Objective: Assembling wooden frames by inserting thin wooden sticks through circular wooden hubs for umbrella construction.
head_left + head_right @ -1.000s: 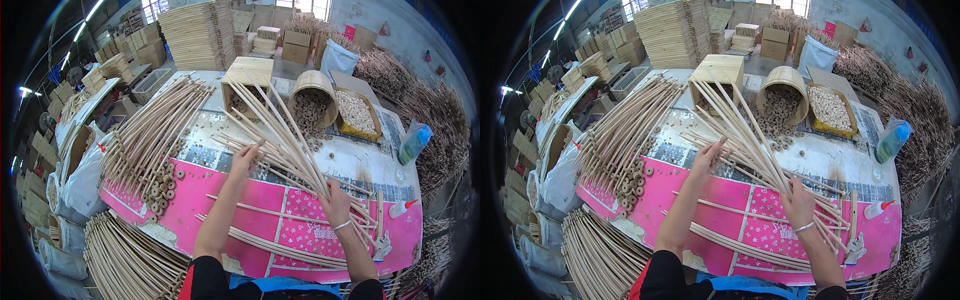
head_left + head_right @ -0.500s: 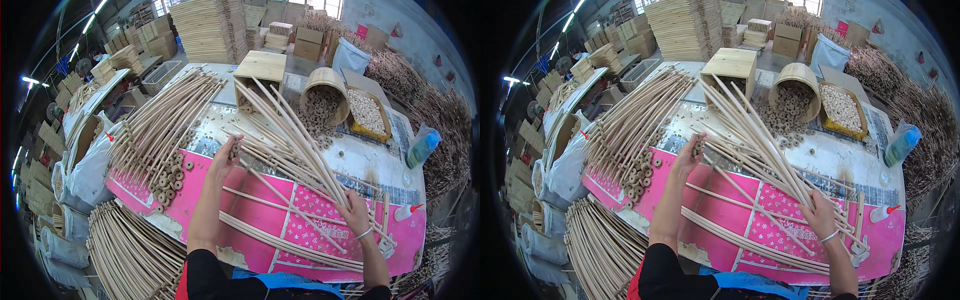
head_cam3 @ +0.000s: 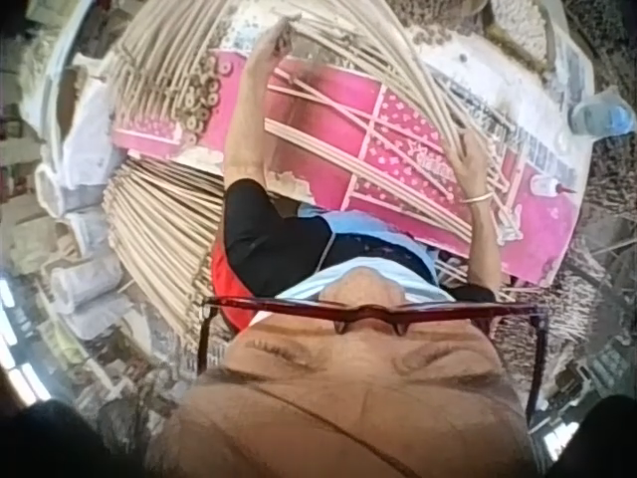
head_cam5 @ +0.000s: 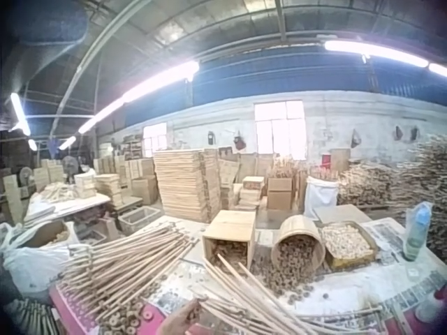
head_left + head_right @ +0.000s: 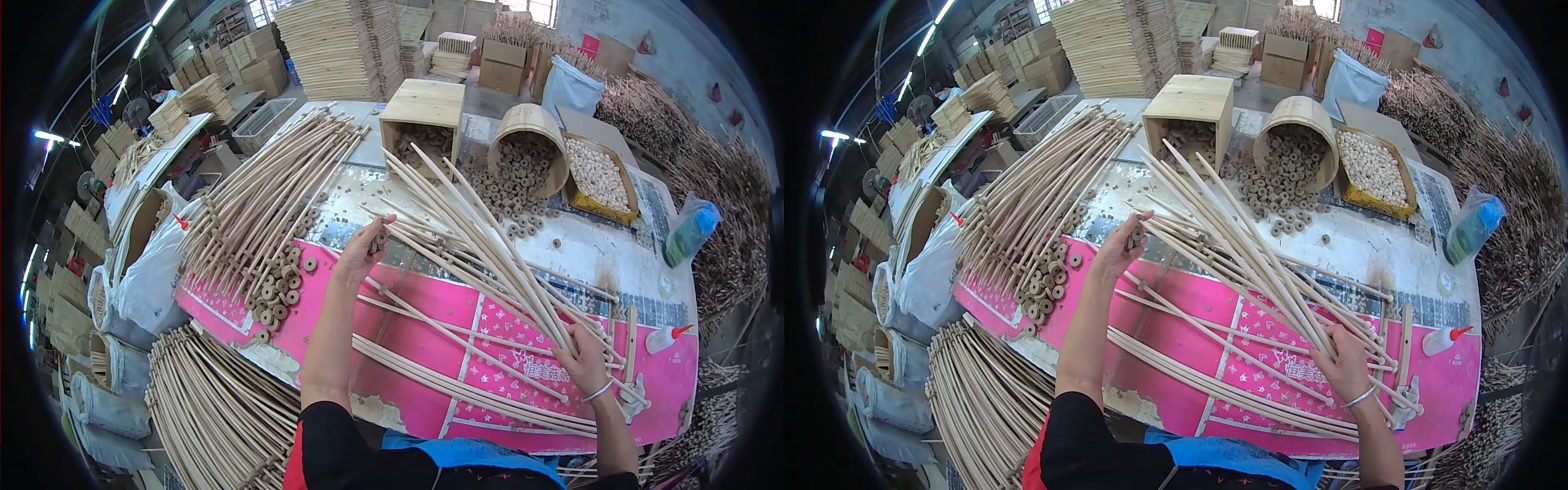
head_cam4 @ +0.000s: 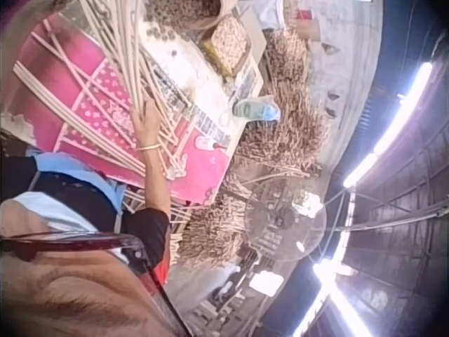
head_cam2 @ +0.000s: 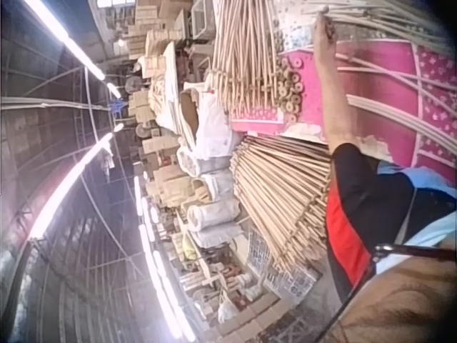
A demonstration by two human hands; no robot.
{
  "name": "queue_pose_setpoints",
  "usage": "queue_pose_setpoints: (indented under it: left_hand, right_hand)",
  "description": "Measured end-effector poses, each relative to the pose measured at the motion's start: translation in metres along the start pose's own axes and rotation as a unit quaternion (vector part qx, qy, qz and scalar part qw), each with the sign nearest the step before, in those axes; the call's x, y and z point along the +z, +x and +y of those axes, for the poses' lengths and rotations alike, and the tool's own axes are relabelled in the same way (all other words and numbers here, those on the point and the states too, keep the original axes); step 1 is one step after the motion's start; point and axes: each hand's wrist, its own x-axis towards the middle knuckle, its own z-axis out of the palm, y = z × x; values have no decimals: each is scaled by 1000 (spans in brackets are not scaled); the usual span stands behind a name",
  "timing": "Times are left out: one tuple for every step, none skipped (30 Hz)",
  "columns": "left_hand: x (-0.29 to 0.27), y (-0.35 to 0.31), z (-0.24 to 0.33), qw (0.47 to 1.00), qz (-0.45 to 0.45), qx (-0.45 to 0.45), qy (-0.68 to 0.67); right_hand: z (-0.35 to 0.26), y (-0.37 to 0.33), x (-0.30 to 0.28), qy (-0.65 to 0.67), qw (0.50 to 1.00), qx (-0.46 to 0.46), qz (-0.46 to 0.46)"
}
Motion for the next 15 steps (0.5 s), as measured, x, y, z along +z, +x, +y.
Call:
queue_pose_setpoints:
  left_hand:
    - [0,-1,1,1000,1,-1,2]
    - [1,-2,2,1000,-3,1,23]
    - [1,-3,3,999,-8,1,45]
    - [2,-3,4,999,-8,0,44]
    - [1,-3,6,998,4,-11,66]
    - [1,-3,8,996,12,-18,84]
    - [1,-3,9,996,18,-23,88]
    - [0,-3,10,997,8,-20,76]
    - [-1,-3,10,998,-5,-17,63]
    - [-2,-2,10,998,-1,-19,64]
    - [-3,-1,9,998,-6,-19,60]
    - [-5,-1,8,998,-15,-17,54]
    - [-6,0,7,998,-10,-21,55]
    - [-7,1,5,999,-9,-18,43]
    - [-8,1,4,999,-8,-13,31]
  right_hand:
    - [2,-1,0,-1,1000,3,1]
    - [4,-1,0,0,1000,3,-1]
    - [6,-1,-1,-7,1000,8,-7]
    - [7,-1,-1,-21,999,26,-8]
    - [8,-1,-1,-14,1000,17,-12]
    - [8,0,-1,-8,1000,18,-12]
    - [8,1,0,-3,1000,22,-14]
    - [8,2,0,-1,1000,17,-14]
    - [8,3,0,-4,1000,17,-20]
    - [7,4,0,-12,999,28,-23]
    - [7,5,1,-6,999,20,-25]
    - [7,5,2,-1,1000,15,-22]
    - [7,6,2,0,1000,9,-18]
    - [7,6,3,4,1000,11,-20]
    - [7,7,4,16,999,21,-23]
